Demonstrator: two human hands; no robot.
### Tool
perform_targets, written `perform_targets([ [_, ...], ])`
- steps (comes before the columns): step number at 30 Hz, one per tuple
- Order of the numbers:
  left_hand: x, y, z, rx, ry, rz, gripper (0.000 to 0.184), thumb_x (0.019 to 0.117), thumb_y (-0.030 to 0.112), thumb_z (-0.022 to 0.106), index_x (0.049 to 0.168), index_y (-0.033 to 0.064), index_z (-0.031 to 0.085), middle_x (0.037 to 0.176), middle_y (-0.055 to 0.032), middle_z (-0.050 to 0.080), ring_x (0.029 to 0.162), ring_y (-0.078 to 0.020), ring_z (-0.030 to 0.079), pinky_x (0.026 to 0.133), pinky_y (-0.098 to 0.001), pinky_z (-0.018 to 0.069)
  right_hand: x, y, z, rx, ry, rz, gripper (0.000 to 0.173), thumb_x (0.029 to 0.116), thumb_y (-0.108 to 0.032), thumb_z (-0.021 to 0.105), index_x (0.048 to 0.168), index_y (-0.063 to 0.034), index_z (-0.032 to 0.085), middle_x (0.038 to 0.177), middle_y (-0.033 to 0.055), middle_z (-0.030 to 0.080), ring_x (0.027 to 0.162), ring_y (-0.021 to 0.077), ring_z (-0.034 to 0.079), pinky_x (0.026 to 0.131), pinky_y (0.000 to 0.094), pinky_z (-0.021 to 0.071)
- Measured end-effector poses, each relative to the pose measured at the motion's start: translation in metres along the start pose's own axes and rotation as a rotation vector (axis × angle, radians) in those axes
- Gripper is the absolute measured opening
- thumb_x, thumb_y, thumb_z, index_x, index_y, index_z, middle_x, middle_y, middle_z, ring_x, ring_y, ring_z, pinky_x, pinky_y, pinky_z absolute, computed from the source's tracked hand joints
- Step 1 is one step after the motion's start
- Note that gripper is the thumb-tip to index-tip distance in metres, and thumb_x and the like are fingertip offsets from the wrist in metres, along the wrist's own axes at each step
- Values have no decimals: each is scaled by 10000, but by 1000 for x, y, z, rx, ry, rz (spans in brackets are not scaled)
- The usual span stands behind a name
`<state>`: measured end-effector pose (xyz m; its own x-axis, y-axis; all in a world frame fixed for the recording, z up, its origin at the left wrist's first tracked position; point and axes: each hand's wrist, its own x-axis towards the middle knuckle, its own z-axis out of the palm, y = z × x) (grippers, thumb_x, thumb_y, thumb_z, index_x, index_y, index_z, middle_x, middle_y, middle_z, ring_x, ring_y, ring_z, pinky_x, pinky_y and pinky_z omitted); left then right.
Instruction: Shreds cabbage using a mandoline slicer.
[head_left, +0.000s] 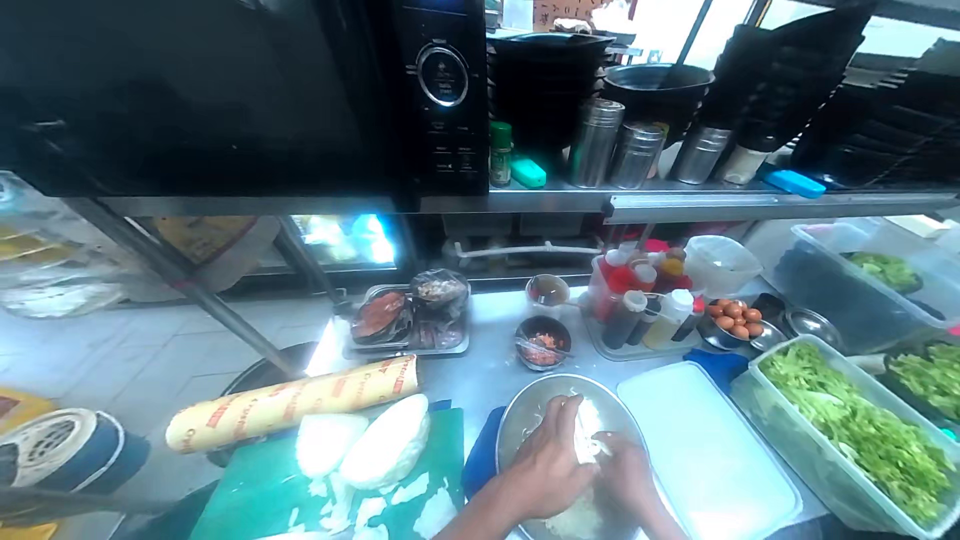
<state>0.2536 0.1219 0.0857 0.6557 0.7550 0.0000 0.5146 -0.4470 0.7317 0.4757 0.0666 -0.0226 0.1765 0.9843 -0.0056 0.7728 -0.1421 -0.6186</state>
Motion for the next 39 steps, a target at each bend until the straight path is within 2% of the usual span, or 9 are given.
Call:
perform_targets([
  [2,4,3,-7,42,-20,-2,967,865,560,709,1614,176,234,1572,-131,368,1249,-225,598,956,-428,585,-1,-2,-4,15,-16,33,271,911,-218,681,1169,-238,761,1112,-17,752,1037,136,706,951,447,582],
  [6,13,0,-17,12,-15,-27,1031,787,552,779,1609,206,262,1534,-86,433,1256,-220,593,971,-457,576,-5,-42,-30,152,111,-86,243,937,-212,686,1165,-253,759,1135,-76,740,1031,44,693,918,342,607],
  [11,26,8,-24,42,-62,-55,1196,740,563,815,1647,188,130,1548,-115,425,1260,-267,597,974,-503,565,2,1,-6,75,-42,110,292,889,-147,727,1178,-160,766,1116,52,757,1018,193,721,943,497,583],
  [16,39,10,-25,80,-68,-36,1140,726,543,812,1622,167,217,1499,-122,464,1213,-295,615,925,-533,577,-5,-41,-36,224,133,-19,256,909,-148,700,1148,-210,767,1101,-46,753,979,70,711,868,364,623],
  [20,43,14,-21,102,-75,-21,1126,715,559,811,1609,173,245,1476,-121,476,1180,-301,626,892,-529,583,0,-5,-12,109,18,125,260,881,-120,711,1127,-177,776,1008,27,764,906,173,722,845,501,596],
  [25,41,13,-18,71,-53,-9,1101,714,535,817,1599,173,272,1462,-132,488,1175,-312,627,906,-540,577,-7,-36,-36,241,132,18,290,904,-104,685,1171,-190,756,1033,-29,761,898,88,720,810,377,628],
  [29,36,14,-17,88,-70,-4,1100,720,551,807,1601,184,261,1485,-119,471,1186,-301,624,913,-533,574,-5,0,-7,119,21,118,259,874,-127,720,1124,-168,773,1017,23,762,920,165,723,860,490,600],
  [34,30,8,-20,90,-49,-29,1109,721,564,807,1604,175,259,1484,-112,473,1198,-289,617,928,-523,573,-11,-40,-30,249,122,4,253,922,-150,696,1161,-203,763,1070,-45,760,956,67,718,856,354,628],
  [39,30,12,-21,100,-73,-36,1114,726,583,800,1609,187,250,1490,-106,466,1190,-294,620,922,-531,572,-5,8,-3,113,-17,198,280,877,-163,736,1154,-184,774,1028,31,765,930,184,727,869,511,598],
])
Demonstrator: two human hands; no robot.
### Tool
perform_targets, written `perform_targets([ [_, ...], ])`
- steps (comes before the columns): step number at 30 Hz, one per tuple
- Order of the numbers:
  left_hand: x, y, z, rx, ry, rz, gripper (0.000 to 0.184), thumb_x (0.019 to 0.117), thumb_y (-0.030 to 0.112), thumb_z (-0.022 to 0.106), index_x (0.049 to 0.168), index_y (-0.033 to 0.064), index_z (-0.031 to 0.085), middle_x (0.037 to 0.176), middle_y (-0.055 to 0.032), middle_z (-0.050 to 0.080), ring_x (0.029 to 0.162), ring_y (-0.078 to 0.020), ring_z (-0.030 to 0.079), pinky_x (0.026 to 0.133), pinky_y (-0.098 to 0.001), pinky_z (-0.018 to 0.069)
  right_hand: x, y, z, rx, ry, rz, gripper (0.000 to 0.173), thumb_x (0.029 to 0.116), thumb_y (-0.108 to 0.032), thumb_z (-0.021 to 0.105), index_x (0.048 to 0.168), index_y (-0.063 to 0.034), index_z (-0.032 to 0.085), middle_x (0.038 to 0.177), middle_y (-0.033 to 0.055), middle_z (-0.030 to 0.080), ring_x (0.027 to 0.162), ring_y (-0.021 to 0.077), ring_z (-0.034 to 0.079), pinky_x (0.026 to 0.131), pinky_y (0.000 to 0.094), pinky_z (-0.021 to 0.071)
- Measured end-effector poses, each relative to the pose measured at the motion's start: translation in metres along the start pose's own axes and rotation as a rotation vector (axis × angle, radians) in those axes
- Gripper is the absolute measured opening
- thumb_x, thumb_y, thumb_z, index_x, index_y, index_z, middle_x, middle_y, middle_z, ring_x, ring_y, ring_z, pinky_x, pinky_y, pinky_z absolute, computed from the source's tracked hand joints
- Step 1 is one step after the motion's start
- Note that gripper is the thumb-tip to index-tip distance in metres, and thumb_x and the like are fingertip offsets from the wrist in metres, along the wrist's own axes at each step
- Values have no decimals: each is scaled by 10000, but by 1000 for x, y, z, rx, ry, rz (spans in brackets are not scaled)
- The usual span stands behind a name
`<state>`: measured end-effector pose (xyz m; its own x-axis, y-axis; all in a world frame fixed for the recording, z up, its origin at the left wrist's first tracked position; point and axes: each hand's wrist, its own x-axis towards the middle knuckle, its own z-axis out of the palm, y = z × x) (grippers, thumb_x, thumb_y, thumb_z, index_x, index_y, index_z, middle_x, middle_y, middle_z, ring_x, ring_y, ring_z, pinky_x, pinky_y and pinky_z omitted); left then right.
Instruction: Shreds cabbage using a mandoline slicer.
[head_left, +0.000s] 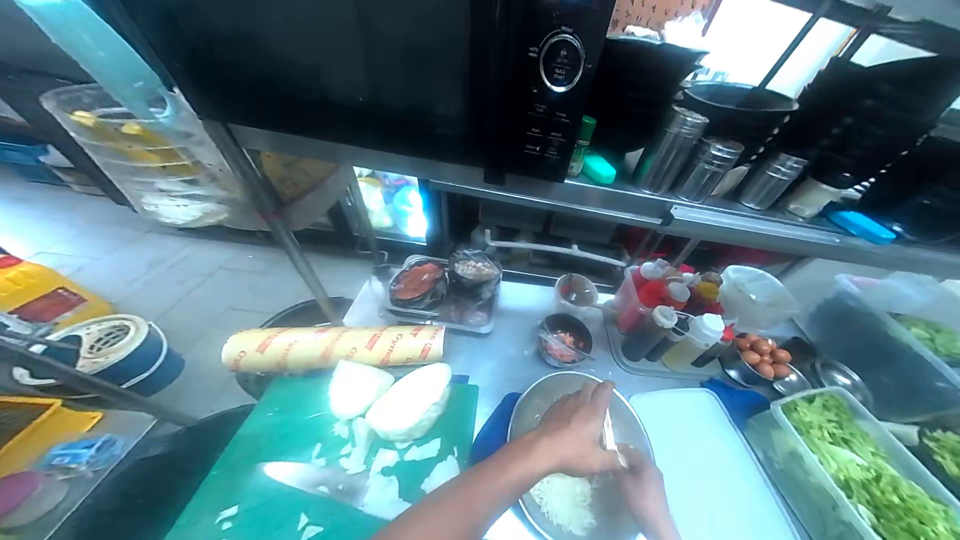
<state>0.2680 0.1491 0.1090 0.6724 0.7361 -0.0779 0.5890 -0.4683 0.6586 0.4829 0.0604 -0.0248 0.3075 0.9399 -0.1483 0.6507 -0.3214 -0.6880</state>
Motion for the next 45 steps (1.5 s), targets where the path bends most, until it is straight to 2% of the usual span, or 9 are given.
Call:
perform_targets([
  [5,-2,-4,-2,-22,33,-66,1120,703,605,797,1601,191,271,1513,-95,457,1226,-270,607,952,-511,566,-6,-14,-18,298,215,42,294,894,-161,752,1188,-162,750,1056,17,756,928,143,734,838,421,645],
  [12,6,-17,-5,-144,160,-229,1080,655,645,808,1543,204,381,1484,-72,492,1215,-213,614,956,-471,578,-58,-31,-38,983,219,201,377,894,73,668,1268,37,633,1075,240,718,894,361,740,775,554,647],
  [15,10,-20,-7,-174,204,-296,1026,647,667,796,1499,221,436,1448,-60,511,1169,-200,629,918,-464,591,-85,-41,-31,922,4,91,330,884,56,691,1212,15,688,1081,192,738,913,302,731,787,502,634],
  [18,14,-18,-5,-161,211,-325,1021,645,694,783,1486,218,452,1448,-55,516,1180,-190,624,928,-455,587,-91,-53,-10,772,-165,-52,320,878,-10,729,1195,-59,737,1384,95,656,1236,242,650,982,462,599],
  [21,16,-15,-3,-142,218,-349,1023,631,709,786,1466,208,469,1419,-55,531,1155,-191,632,908,-457,594,-80,-67,12,649,-175,-128,228,871,-100,760,1094,-145,783,1524,39,547,1383,192,532,1085,428,533],
  [25,14,-16,2,-103,231,-361,1023,621,738,772,1454,220,482,1417,-47,531,1144,-178,636,885,-448,602,-69,-83,27,662,-117,-81,233,853,-138,786,1083,-178,791,1569,59,490,1419,185,490,1081,407,538],
  [34,2,-24,4,-118,233,-363,1043,617,750,779,1455,205,483,1385,-51,549,1158,-188,625,914,-451,588,-63,-82,28,659,-128,-76,258,840,-103,796,1094,-144,789,1418,47,623,1303,152,587,1042,370,563],
  [40,-25,-41,13,-182,255,-254,1059,629,679,846,1483,186,461,1395,-78,539,1197,-196,607,954,-438,584,-90,-83,-20,752,-202,-59,307,882,-38,747,1182,-103,748,1140,62,747,1035,190,717,915,433,620],
  [45,-36,-47,25,-178,336,-109,1020,648,663,857,1447,142,494,1350,-87,567,1237,-201,577,1012,-416,553,-68,-77,-60,912,84,4,305,887,22,712,1187,-37,723,1098,145,740,968,264,723,843,458,628],
])
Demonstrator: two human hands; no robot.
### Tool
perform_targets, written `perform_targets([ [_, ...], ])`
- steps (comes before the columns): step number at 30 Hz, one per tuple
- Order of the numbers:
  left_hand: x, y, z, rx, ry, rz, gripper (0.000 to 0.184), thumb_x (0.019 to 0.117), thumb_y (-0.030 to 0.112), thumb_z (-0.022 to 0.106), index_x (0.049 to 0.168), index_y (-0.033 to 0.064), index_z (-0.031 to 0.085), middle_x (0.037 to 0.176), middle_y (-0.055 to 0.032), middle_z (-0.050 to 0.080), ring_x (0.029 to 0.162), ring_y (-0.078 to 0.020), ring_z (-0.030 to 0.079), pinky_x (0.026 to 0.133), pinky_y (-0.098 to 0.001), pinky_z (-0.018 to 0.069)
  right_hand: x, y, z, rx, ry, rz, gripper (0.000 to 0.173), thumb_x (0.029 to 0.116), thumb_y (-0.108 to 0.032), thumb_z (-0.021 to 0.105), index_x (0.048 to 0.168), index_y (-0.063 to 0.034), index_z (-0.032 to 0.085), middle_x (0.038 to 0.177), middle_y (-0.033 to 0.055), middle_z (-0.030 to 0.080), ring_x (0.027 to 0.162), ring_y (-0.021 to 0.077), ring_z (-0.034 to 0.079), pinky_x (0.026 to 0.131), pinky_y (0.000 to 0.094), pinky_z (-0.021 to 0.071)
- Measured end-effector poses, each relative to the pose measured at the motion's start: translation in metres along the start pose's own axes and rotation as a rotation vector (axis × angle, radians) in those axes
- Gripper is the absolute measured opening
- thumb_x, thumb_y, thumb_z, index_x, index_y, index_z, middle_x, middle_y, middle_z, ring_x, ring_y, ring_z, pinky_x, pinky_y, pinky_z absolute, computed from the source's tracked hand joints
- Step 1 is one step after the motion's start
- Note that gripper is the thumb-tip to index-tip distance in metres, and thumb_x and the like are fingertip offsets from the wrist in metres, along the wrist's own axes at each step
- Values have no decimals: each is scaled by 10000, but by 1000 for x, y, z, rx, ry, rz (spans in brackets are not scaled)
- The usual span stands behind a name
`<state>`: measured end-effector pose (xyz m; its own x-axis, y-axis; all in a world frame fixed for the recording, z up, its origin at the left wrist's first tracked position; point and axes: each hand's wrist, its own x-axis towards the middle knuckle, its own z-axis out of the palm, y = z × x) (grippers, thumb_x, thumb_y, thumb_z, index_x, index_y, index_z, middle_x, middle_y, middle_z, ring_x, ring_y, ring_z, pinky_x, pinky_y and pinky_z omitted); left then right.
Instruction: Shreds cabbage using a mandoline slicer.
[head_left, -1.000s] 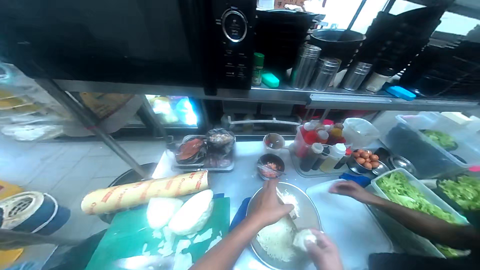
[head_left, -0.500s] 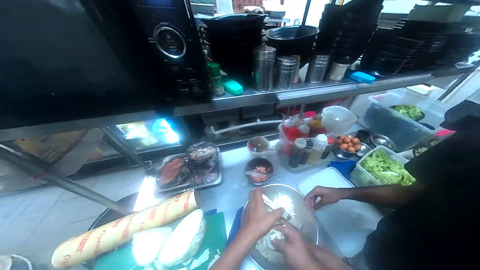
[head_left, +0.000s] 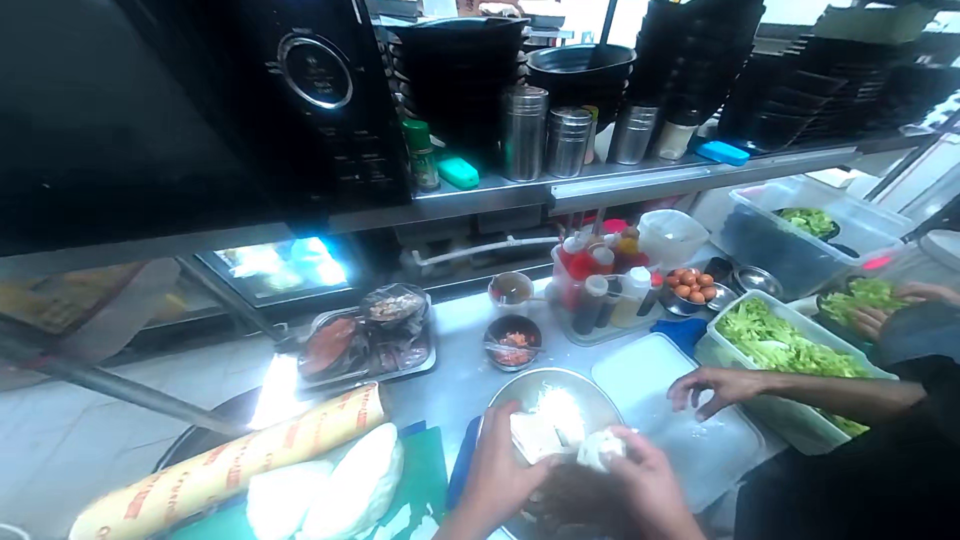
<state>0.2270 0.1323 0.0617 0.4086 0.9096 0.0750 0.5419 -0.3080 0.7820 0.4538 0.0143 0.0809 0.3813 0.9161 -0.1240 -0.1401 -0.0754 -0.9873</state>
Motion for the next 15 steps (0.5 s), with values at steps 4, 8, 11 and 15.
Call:
perform_targets([
  [4,5,12,10,30,22,6,939,629,717,832,1343,164,572,1288,-63,591,1198,-200,592,983,-431,562,14,4,-4,-27,8,12,293,861,7,739,1149,-52,741,1090,136,743,960,263,723,826,458,633],
  [8,17,11,8,0,71,-132,910,637,792,778,1270,159,614,1257,-65,600,1137,-206,614,916,-438,579,0,2,4,-55,-169,-50,293,878,11,732,1161,-63,746,1122,133,738,968,267,722,831,463,633],
  [11,23,-2,2,-81,97,-250,880,652,772,785,1249,150,611,1230,-69,601,1090,-199,631,873,-428,594,2,25,-4,-158,-234,-69,301,885,-19,737,1170,-113,758,1127,68,745,1005,218,717,870,429,631],
  [15,16,-24,3,-174,170,-339,807,665,744,797,1178,147,622,1145,-66,608,973,-169,654,793,-387,610,-5,58,-18,-127,-159,103,296,856,-5,755,1145,-71,755,1090,103,757,982,234,730,871,449,627],
])
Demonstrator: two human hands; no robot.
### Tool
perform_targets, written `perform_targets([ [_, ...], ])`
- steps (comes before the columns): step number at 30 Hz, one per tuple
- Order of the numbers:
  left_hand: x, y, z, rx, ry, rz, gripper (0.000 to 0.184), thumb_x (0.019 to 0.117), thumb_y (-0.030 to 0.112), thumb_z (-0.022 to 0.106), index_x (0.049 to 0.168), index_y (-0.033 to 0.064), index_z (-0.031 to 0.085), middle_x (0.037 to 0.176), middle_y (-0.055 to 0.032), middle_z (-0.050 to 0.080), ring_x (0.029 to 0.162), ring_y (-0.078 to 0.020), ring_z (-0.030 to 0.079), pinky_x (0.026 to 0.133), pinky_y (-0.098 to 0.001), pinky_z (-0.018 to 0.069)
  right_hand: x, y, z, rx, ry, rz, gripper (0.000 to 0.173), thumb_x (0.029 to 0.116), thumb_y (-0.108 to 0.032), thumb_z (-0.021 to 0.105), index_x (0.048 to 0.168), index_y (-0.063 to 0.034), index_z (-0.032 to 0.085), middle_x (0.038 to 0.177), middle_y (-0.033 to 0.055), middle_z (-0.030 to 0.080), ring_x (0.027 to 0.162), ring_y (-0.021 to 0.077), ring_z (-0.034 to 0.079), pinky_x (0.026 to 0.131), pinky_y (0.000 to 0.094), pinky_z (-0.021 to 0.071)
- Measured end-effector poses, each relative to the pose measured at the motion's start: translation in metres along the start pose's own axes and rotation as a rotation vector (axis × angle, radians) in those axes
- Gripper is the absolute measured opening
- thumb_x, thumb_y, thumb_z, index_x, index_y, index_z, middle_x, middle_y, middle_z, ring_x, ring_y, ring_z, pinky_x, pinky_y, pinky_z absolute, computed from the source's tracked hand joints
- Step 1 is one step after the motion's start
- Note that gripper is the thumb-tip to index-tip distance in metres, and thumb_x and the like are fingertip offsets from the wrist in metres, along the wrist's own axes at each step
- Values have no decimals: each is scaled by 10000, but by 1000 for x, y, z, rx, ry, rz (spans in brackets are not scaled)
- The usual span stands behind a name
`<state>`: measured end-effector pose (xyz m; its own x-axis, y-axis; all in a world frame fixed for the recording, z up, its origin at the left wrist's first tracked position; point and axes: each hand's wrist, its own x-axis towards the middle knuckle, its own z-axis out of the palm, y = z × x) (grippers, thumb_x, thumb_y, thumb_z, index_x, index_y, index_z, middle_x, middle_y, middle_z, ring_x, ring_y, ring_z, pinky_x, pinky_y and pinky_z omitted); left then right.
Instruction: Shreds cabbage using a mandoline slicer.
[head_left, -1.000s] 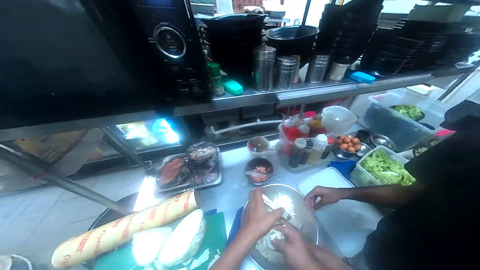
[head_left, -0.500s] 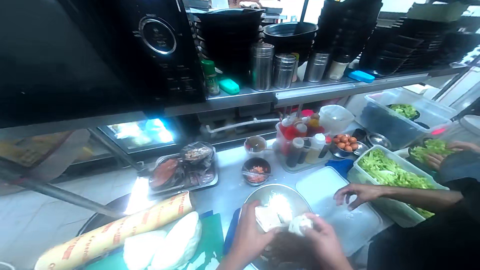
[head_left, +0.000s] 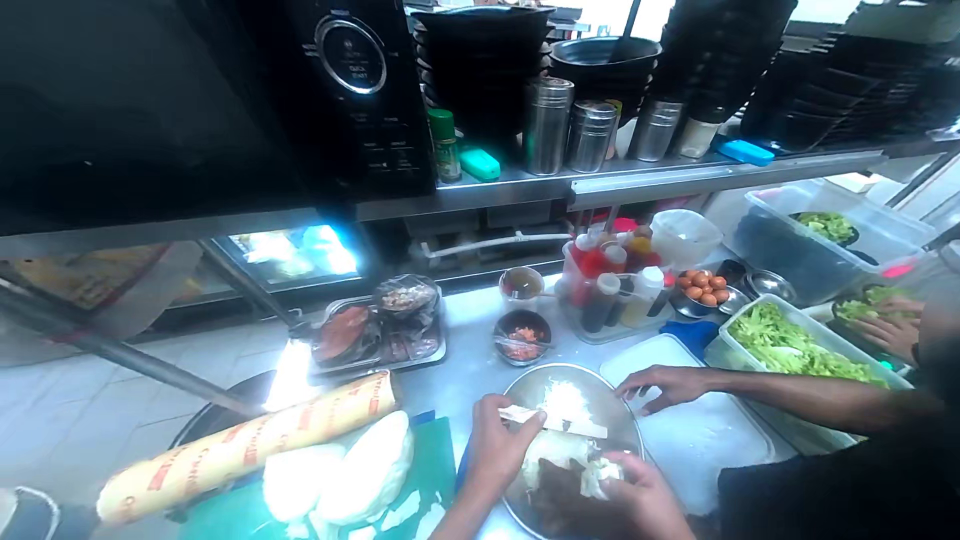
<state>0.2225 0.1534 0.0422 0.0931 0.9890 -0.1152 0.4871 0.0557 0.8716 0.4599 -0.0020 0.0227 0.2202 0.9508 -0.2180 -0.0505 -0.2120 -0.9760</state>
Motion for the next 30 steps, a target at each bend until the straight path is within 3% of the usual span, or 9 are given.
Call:
perform_targets([
  [4,-3,-5,-2,-21,27,-85,799,653,741,804,1161,149,632,1117,-69,611,962,-180,650,799,-399,600,-7,1,-4,-19,-86,179,322,858,-16,764,1178,-41,734,1072,127,759,977,248,736,873,470,629],
  [7,-3,1,-2,9,21,-82,795,641,739,803,1151,151,638,1101,-63,611,955,-182,645,799,-403,589,-10,-64,8,-216,-172,118,328,862,68,717,1189,46,705,1177,136,725,1069,171,687,946,336,575],
  [10,-6,7,4,54,24,-59,811,628,770,787,1145,162,643,1100,-56,609,971,-190,642,801,-417,589,-13,-113,28,-357,-288,-30,277,862,62,710,1139,74,718,1293,220,666,1189,244,640,1040,364,517],
  [14,-13,24,5,121,-18,-23,835,625,780,778,1177,168,642,1155,-67,605,1030,-213,637,825,-438,591,-16,-163,62,-403,-320,56,265,857,98,700,1122,112,710,1281,292,649,1187,333,630,1038,421,501],
  [15,-14,27,5,132,-31,-20,838,625,776,781,1185,168,639,1166,-69,601,1031,-211,636,823,-436,592,-12,-147,66,-369,-297,69,271,859,80,712,1130,90,718,1315,284,636,1203,326,626,1033,429,506],
  [17,-16,28,8,151,-32,-16,831,617,777,786,1176,179,639,1160,-57,595,1000,-191,640,794,-417,600,3,-64,65,-315,-249,18,255,865,-97,771,1119,-96,767,1469,139,576,1278,217,617,1008,388,579],
  [19,-18,29,9,164,-25,-15,832,604,780,789,1168,186,642,1149,-43,591,973,-175,641,771,-399,602,14,-21,67,-260,-215,27,261,847,-179,799,1106,-203,783,1535,48,527,1321,166,582,1010,401,580],
  [26,-19,27,10,179,-29,-3,831,601,790,785,1159,190,644,1140,-38,586,965,-166,638,760,-384,601,18,-14,67,-290,-194,47,263,848,-213,803,1110,-233,783,1498,19,560,1315,140,576,1035,390,557],
  [30,-21,30,9,189,-42,-1,836,604,792,780,1169,192,639,1149,-35,583,988,-168,634,784,-388,598,19,-5,66,-274,-170,4,258,852,-202,799,1108,-230,781,1458,19,587,1254,142,616,982,378,591],
])
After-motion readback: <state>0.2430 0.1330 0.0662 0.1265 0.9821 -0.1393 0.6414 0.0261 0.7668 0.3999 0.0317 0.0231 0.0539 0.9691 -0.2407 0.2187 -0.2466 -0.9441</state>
